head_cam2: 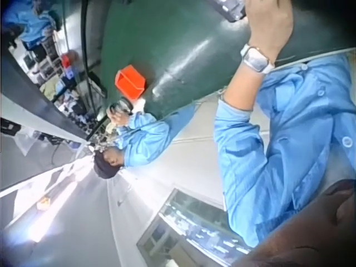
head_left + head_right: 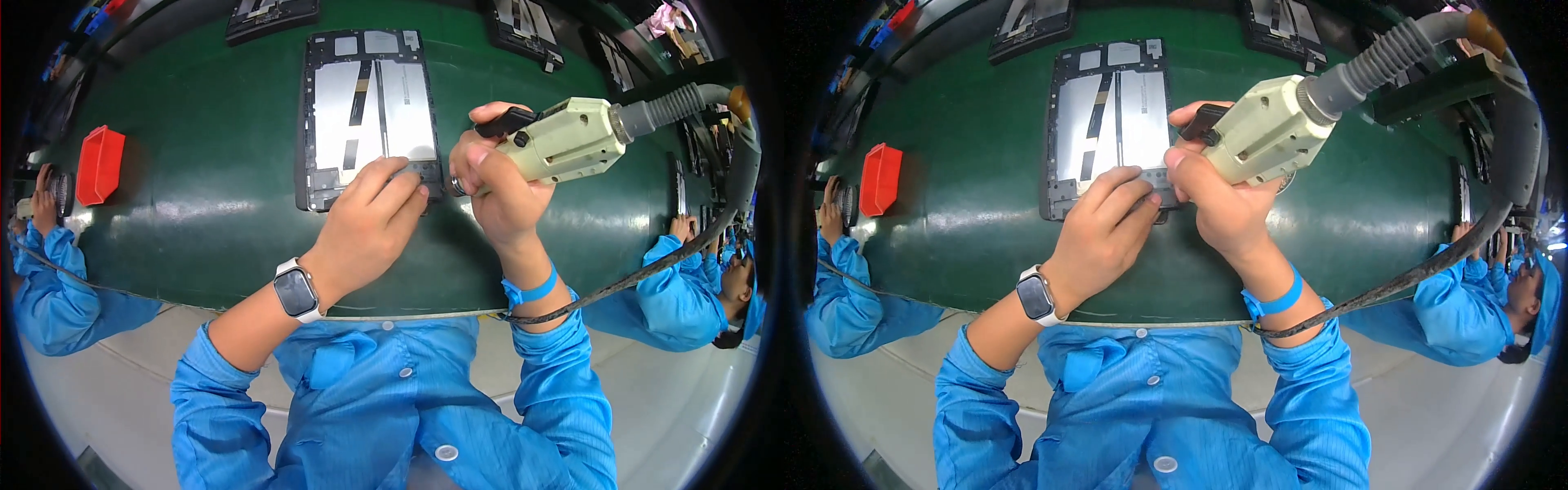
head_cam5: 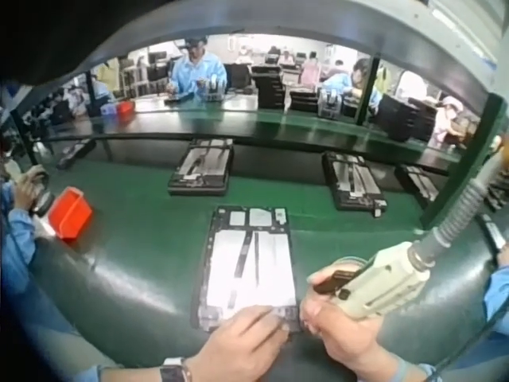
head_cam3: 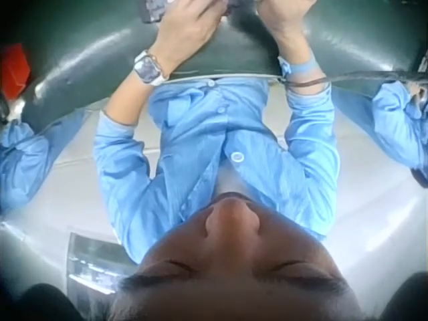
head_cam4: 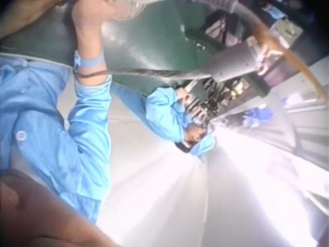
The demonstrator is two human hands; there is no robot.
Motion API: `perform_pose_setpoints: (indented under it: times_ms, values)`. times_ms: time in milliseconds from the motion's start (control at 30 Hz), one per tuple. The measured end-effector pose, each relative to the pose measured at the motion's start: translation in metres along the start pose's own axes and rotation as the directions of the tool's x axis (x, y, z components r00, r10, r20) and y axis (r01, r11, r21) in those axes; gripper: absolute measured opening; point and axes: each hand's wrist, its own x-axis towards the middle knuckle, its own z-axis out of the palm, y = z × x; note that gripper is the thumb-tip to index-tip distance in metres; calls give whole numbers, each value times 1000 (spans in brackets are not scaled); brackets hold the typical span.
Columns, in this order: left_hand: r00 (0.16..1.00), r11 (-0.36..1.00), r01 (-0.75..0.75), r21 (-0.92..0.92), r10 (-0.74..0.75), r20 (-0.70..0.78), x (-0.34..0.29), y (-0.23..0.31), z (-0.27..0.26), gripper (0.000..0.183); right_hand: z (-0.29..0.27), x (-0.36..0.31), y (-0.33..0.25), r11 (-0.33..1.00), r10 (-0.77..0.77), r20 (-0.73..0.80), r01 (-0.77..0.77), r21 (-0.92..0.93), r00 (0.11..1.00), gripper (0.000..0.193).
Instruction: The person fastens components onto tablet screens using an electric screwdriver, securing them with screws as the screens move along a conveyor belt.
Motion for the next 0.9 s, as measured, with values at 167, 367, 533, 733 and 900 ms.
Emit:
perform_pose_setpoints:
  times_ms: [167, 367, 533, 733, 900]
  values:
    - [1000, 999, 6, -31, -7, -8, -1, -1, 0, 20, 0, -1, -1, 1000, -4, 3, 4, -13, 1000, 29]
    - [1000, 999, 11, -53, -11, 8, -3, -3, 2, 29, -5, -1, 7, 995, -22, 34, 19, 98, 999, 25]
    - [1000, 998, 10, -56, -10, 14, -2, -2, 2, 30, -4, -3, 8, 998, -38, 39, 37, 44, 998, 26]
    - [999, 999, 31, -24, -30, 17, -4, 1, -1, 19, -7, 9, 1, 996, -36, -18, 38, 83, 999, 25]
    - [1000, 1000, 14, -27, -14, 3, 0, 2, 2, 21, -52, 46, -3, 938, -319, -175, 283, -202, 931, 25]
